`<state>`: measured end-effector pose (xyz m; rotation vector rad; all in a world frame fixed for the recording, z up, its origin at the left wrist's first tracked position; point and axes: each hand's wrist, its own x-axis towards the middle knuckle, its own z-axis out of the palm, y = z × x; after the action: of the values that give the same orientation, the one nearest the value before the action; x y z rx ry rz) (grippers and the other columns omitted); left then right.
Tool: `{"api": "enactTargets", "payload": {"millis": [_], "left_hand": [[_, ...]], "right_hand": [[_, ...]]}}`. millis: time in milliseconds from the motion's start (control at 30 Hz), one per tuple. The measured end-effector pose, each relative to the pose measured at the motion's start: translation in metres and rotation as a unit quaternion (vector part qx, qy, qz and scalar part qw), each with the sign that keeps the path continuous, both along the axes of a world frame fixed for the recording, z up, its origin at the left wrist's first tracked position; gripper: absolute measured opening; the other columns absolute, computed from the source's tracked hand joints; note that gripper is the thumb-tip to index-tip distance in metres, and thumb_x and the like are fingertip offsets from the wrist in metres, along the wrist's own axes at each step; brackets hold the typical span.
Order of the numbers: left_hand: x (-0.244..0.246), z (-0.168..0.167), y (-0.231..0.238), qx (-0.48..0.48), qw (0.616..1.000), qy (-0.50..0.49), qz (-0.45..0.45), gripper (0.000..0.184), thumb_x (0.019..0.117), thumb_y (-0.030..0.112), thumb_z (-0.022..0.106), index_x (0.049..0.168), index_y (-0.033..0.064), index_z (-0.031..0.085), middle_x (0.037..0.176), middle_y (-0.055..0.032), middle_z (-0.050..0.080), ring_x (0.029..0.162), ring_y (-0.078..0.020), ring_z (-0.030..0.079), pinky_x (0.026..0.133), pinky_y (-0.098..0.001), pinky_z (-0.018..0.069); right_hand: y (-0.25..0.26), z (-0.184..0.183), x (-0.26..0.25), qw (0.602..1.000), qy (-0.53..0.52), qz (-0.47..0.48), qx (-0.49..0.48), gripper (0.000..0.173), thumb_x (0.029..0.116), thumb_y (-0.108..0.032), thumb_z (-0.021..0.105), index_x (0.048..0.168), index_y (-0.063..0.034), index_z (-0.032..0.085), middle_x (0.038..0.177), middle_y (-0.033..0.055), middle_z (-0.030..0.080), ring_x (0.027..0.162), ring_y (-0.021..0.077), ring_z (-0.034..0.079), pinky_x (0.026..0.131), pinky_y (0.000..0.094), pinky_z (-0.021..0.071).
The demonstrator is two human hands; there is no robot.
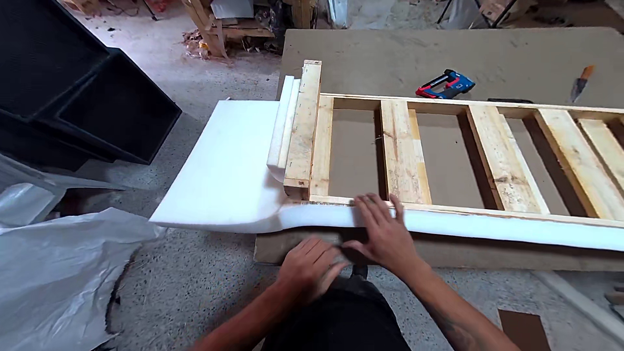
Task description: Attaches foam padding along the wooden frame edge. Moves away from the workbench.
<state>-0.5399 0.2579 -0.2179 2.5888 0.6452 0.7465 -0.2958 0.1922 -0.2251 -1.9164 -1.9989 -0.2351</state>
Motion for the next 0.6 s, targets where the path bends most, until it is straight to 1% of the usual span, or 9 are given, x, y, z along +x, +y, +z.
{"api": "enactTargets", "payload": {"millis": [33,67,100,133,200,333,400,467,600], "left_hand": [[-0.018,-0.011,-0.004,-0.127,0.992,0.016,0.016,0.032,0.0977,0.044,0.068,0.102,0.0136,0.076,0.085,0.0027,0.073,0.079,-0.0081,0.070,0.073,-0.0299,0.0608],[-0.029,-0.022,0.001,-0.291,0.955,0.051,0.037,0.039,0.0971,0.048,0.068,0.106,0.0108,0.076,0.082,0.0020,0.073,0.073,-0.0081,0.070,0.070,-0.0308,0.0616],[-0.033,-0.033,0.013,-0.452,0.889,0.056,0.054,0.043,0.0959,0.046,0.070,0.113,0.0067,0.074,0.088,-0.0018,0.075,0.075,-0.0120,0.072,0.073,-0.0339,0.0636],[-0.032,-0.044,0.027,-0.576,0.815,0.010,0.063,0.042,0.0968,0.037,0.072,0.120,0.0018,0.069,0.093,-0.0072,0.075,0.079,-0.0178,0.074,0.077,-0.0377,0.0644],[-0.022,-0.059,0.048,-0.667,0.730,-0.130,0.073,0.030,0.1006,0.020,0.066,0.117,-0.0049,0.068,0.097,-0.0162,0.075,0.083,-0.0261,0.074,0.082,-0.0431,0.0634],[0.004,-0.032,0.051,-0.706,0.631,-0.296,0.127,0.031,0.1056,0.023,0.058,0.113,-0.0064,0.066,0.086,-0.0247,0.075,0.068,-0.0314,0.075,0.069,-0.0420,0.0646],[0.010,-0.012,0.055,-0.724,0.602,-0.298,0.157,0.038,0.1066,0.029,0.056,0.112,-0.0072,0.065,0.084,-0.0246,0.075,0.067,-0.0324,0.076,0.068,-0.0439,0.0658],[0.011,-0.001,0.060,-0.736,0.596,-0.268,0.176,0.043,0.1064,0.033,0.055,0.111,-0.0091,0.063,0.085,-0.0246,0.076,0.069,-0.0340,0.077,0.069,-0.0456,0.0664],[0.000,-0.004,0.062,-0.716,0.667,-0.139,0.153,0.058,0.1067,0.047,0.050,0.106,-0.0081,0.067,0.087,-0.0183,0.078,0.073,-0.0301,0.078,0.072,-0.0425,0.0676]], "right_hand": [[0.016,-0.006,-0.014,1.000,-0.010,0.007,0.002,0.094,0.0847,-0.076,0.062,0.149,-0.0090,0.050,0.146,0.0131,0.057,0.143,0.0305,0.047,0.123,0.0604,0.0270],[0.030,-0.010,-0.024,1.000,-0.019,0.008,0.009,0.093,0.0857,-0.075,0.063,0.149,-0.0073,0.051,0.139,0.0153,0.061,0.134,0.0316,0.055,0.120,0.0569,0.0336],[0.042,-0.015,-0.031,0.999,-0.035,0.001,0.015,0.092,0.0861,-0.075,0.062,0.146,-0.0051,0.053,0.130,0.0162,0.065,0.122,0.0322,0.062,0.113,0.0543,0.0419],[0.049,-0.019,-0.036,0.998,-0.056,-0.013,0.013,0.092,0.0848,-0.074,0.062,0.144,-0.0044,0.054,0.123,0.0158,0.067,0.112,0.0321,0.065,0.103,0.0520,0.0476],[0.056,-0.023,-0.038,0.995,-0.087,-0.036,0.014,0.087,0.0820,-0.075,0.060,0.133,-0.0050,0.061,0.110,0.0148,0.069,0.098,0.0331,0.066,0.089,0.0509,0.0510],[0.064,-0.020,-0.032,0.993,-0.105,-0.039,0.026,0.071,0.0811,-0.069,0.061,0.112,-0.0054,0.066,0.092,0.0133,0.066,0.081,0.0333,0.062,0.070,0.0482,0.0486],[0.067,-0.023,-0.032,0.993,-0.101,-0.047,0.038,0.065,0.0806,-0.066,0.062,0.106,-0.0066,0.067,0.087,0.0121,0.064,0.077,0.0327,0.061,0.067,0.0477,0.0473],[0.069,-0.026,-0.032,0.993,-0.095,-0.049,0.047,0.059,0.0808,-0.063,0.061,0.103,-0.0086,0.067,0.084,0.0103,0.062,0.074,0.0314,0.058,0.063,0.0467,0.0443],[0.065,-0.017,-0.036,0.995,-0.082,-0.055,0.022,0.062,0.0746,-0.064,0.066,0.104,-0.0095,0.068,0.087,0.0086,0.062,0.078,0.0291,0.059,0.066,0.0458,0.0446]]}}
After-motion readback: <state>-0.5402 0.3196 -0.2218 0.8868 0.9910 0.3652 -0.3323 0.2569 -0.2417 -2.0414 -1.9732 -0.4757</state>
